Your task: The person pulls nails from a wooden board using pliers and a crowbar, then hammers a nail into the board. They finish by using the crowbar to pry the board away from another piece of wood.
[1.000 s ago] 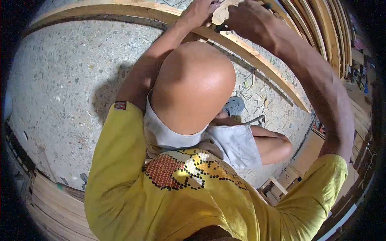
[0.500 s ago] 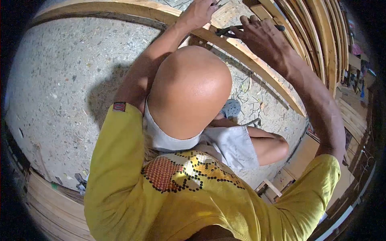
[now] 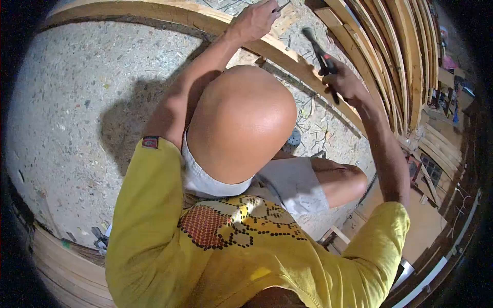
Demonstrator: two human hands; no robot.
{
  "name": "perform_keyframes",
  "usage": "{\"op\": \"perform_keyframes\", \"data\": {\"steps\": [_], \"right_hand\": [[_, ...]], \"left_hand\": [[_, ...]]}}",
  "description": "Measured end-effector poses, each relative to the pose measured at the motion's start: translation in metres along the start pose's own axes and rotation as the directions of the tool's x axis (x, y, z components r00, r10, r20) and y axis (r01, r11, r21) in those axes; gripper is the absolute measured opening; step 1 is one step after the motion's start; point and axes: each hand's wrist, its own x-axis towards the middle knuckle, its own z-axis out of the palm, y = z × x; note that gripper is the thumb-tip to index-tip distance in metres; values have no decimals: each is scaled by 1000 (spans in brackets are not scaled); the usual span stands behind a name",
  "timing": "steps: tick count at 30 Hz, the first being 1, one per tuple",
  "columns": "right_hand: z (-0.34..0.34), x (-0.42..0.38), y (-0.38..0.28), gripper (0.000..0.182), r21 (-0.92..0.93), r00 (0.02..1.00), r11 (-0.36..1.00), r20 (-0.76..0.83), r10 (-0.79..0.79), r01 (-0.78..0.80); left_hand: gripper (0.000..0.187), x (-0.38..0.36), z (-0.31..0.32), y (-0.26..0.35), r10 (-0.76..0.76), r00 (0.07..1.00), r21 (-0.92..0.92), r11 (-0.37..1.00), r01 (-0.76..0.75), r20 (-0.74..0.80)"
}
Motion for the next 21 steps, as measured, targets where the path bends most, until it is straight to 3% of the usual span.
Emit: {"op": "perform_keyframes", "data": {"steps": [1, 2, 4, 5, 6, 7, 9, 12, 13, 15, 16, 17, 18, 21], "right_hand": [[-2, -2, 15, 69, -77, 1000, 997, 28, -4, 6], [-5, -6, 32, 68, -151, 998, 988, 56, -4, 12], [-10, -12, 49, 66, -296, 995, 955, 105, 3, 28], [-8, -18, 51, 66, -291, 994, 957, 104, 11, 20], [-8, -22, 37, 62, -648, 989, 754, -7, -148, 109], [-10, -24, 21, 59, -903, 942, 417, -44, -334, 106], [-21, -19, -14, 55, -909, 970, 403, 2, -243, 103], [-23, -12, -46, 48, -986, 940, 76, 118, -320, 150], [-22, -7, -52, 48, -986, 939, 78, 118, -322, 151], [-21, 4, -72, 40, -982, 975, 92, 146, -166, 163], [-21, 7, -89, 56, -986, 989, 79, 146, -38, 149], [-23, 10, -106, 56, -986, 989, 80, 145, -38, 148], [-26, 13, -122, 39, -977, 980, 76, 201, 17, 199], [-21, 29, -126, 34, -964, 961, 98, 257, 101, 248]], "left_hand": [[21, 1, 3, -2, 113, 993, 89, 990, -110, -32], [21, -3, 7, -3, 112, 993, 86, 990, -109, -25], [20, -5, -5, 20, -33, 999, -53, 998, 34, 27], [20, -4, -8, 26, -32, 999, -58, 998, 34, 36], [20, -2, -12, 29, -49, 997, -63, 997, 53, 63], [20, -1, -13, 29, -65, 994, -65, 995, 71, 88], [19, 0, -10, 25, -40, 997, -53, 998, 44, 70], [17, -1, -10, 23, -39, 998, -64, 997, 42, 45], [16, 0, -9, 22, -6, 999, -59, 998, 8, 31], [16, -2, -8, 22, 27, 999, -54, 998, -26, 21], [16, -2, -8, 24, 1, 1000, -42, 999, 0, 30], [17, -2, -8, 25, -24, 999, -30, 999, 25, 38], [17, -2, -8, 25, -23, 999, -30, 999, 24, 40], [18, -1, -6, 26, -31, 999, -60, 998, 33, 32]]}}
